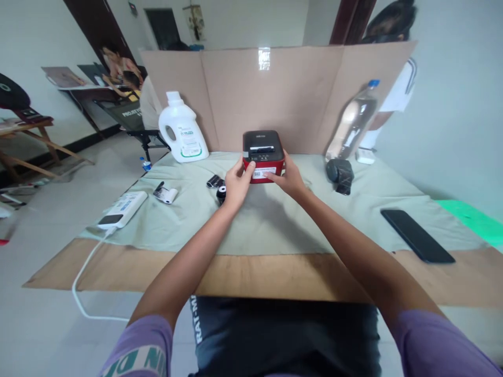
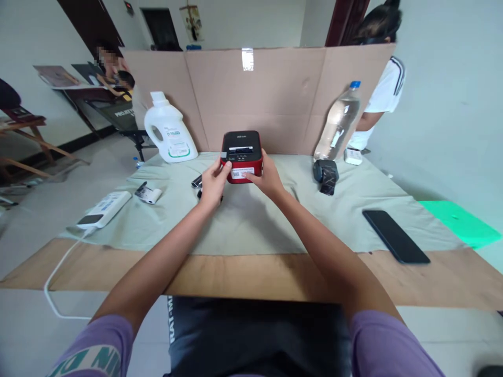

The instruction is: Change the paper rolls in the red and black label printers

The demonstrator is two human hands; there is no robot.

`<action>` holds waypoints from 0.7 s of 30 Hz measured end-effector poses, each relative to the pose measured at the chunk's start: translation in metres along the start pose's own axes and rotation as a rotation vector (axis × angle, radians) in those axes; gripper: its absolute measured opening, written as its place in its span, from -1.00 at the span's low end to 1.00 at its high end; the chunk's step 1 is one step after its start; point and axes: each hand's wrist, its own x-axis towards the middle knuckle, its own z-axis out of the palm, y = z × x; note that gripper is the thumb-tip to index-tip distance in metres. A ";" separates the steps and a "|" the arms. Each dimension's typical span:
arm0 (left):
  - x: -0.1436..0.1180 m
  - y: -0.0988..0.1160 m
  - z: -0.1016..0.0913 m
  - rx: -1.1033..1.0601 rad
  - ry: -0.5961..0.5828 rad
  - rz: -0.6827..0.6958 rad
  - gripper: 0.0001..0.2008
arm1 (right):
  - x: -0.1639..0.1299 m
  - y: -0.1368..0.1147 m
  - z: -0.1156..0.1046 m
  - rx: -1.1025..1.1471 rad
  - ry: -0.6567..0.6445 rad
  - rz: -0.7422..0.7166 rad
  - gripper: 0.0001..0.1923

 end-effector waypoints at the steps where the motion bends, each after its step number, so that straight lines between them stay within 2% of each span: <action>1: -0.012 -0.001 0.007 0.001 -0.017 -0.009 -0.56 | -0.016 0.003 -0.007 -0.010 0.013 0.007 -0.01; 5: -0.050 -0.011 0.024 0.033 -0.057 -0.061 -0.51 | -0.064 0.014 -0.018 -0.053 0.028 0.052 -0.08; 8: -0.063 -0.021 0.027 0.058 -0.074 -0.119 -0.48 | -0.082 0.027 -0.016 -0.025 0.052 0.055 -0.12; 14: -0.068 -0.032 0.027 0.059 -0.068 -0.155 -0.44 | -0.087 0.051 -0.005 0.079 0.126 -0.033 -0.11; 21: -0.067 -0.036 0.020 0.170 -0.102 -0.123 -0.42 | -0.092 0.054 -0.002 0.013 0.108 0.047 0.08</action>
